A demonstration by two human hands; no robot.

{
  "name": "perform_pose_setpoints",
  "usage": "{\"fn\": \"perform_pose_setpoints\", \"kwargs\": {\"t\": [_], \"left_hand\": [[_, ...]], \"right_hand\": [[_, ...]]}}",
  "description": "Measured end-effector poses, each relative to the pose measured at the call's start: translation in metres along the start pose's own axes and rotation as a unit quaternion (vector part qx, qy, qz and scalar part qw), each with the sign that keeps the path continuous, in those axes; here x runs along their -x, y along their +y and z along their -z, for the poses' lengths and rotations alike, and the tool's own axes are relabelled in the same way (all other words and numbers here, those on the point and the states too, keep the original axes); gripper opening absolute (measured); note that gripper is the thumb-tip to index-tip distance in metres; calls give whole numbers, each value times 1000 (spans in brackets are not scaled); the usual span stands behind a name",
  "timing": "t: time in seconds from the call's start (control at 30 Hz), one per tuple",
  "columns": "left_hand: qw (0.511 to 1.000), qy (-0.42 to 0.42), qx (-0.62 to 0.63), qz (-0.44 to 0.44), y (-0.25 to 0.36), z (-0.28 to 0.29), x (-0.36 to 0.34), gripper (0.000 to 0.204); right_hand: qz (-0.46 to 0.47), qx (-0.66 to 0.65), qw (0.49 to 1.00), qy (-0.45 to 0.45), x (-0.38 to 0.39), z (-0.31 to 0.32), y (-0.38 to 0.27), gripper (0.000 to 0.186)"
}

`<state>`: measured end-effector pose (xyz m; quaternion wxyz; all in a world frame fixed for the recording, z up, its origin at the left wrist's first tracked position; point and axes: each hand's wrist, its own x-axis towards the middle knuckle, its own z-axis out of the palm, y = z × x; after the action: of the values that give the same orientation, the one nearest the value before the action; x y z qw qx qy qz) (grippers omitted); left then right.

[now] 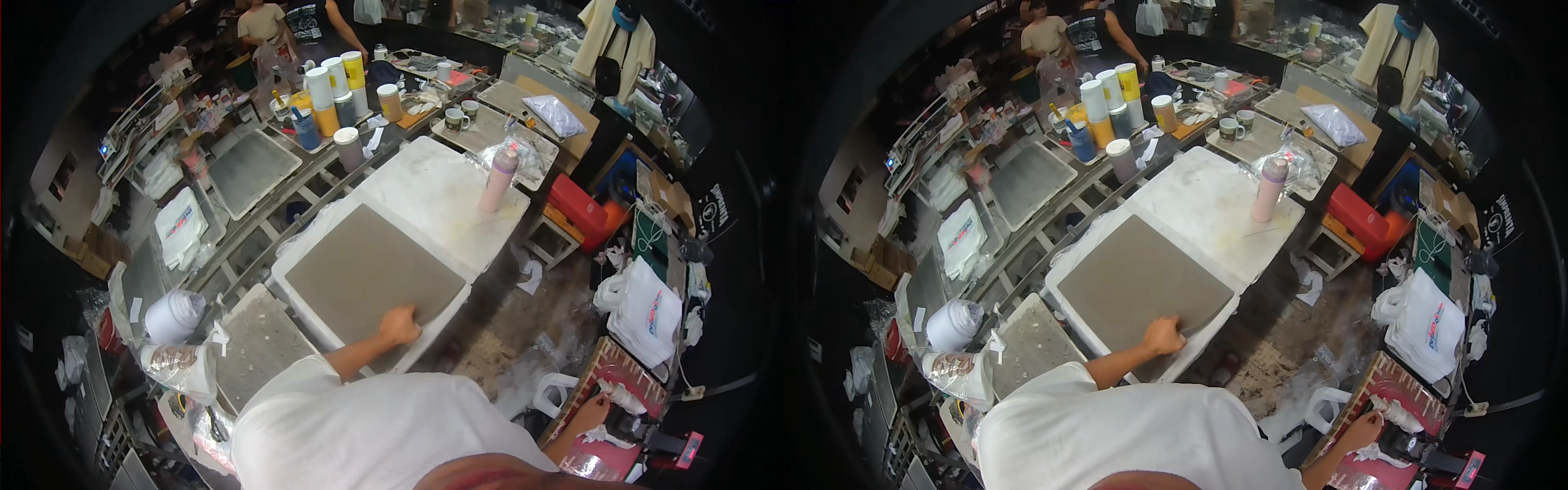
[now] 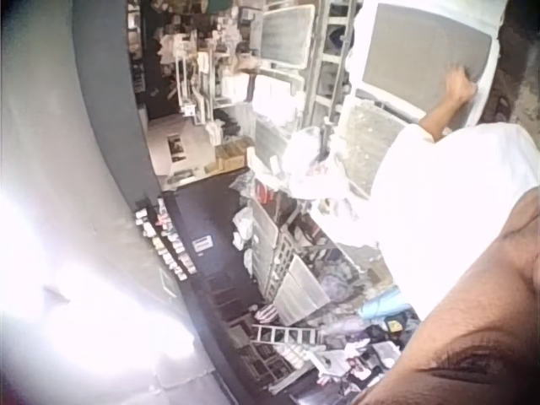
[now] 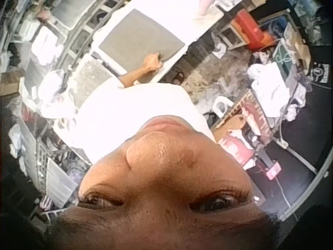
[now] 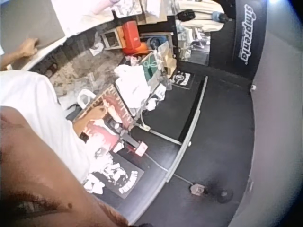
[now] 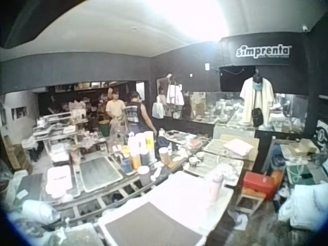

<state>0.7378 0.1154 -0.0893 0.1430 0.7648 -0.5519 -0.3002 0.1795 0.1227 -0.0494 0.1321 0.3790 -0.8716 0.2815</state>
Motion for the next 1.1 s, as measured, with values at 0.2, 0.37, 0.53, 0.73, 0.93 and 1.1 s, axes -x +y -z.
{"fn": "perform_pose_setpoints", "kwargs": {"t": [0.2, 0.37, 0.53, 0.73, 0.93, 1.1], "left_hand": [[996, 88, 22, -5, -52, 69, -44, 28], [988, 138, -47, 46, -140, 210, -85, 38], [959, 242, -64, 135, -188, 200, -90, 64], [968, 121, -58, 213, -154, 114, -63, 106], [974, 122, -47, 187, -155, 102, -51, 131], [938, 200, 51, 277, -196, 125, -57, 108]], "right_hand": [[33, -12, 999, 28, -6, -14, 18, 39], [32, -4, 999, 4, -3, -4, 0, 39], [6, 11, 1000, -10, 2, 7, -23, 40], [-7, 13, 1000, -4, 3, 11, -21, 41], [23, -4, 1000, 9, -6, -7, 10, 39], [3, 20, 1000, -8, -2, 2, 0, 39]]}}
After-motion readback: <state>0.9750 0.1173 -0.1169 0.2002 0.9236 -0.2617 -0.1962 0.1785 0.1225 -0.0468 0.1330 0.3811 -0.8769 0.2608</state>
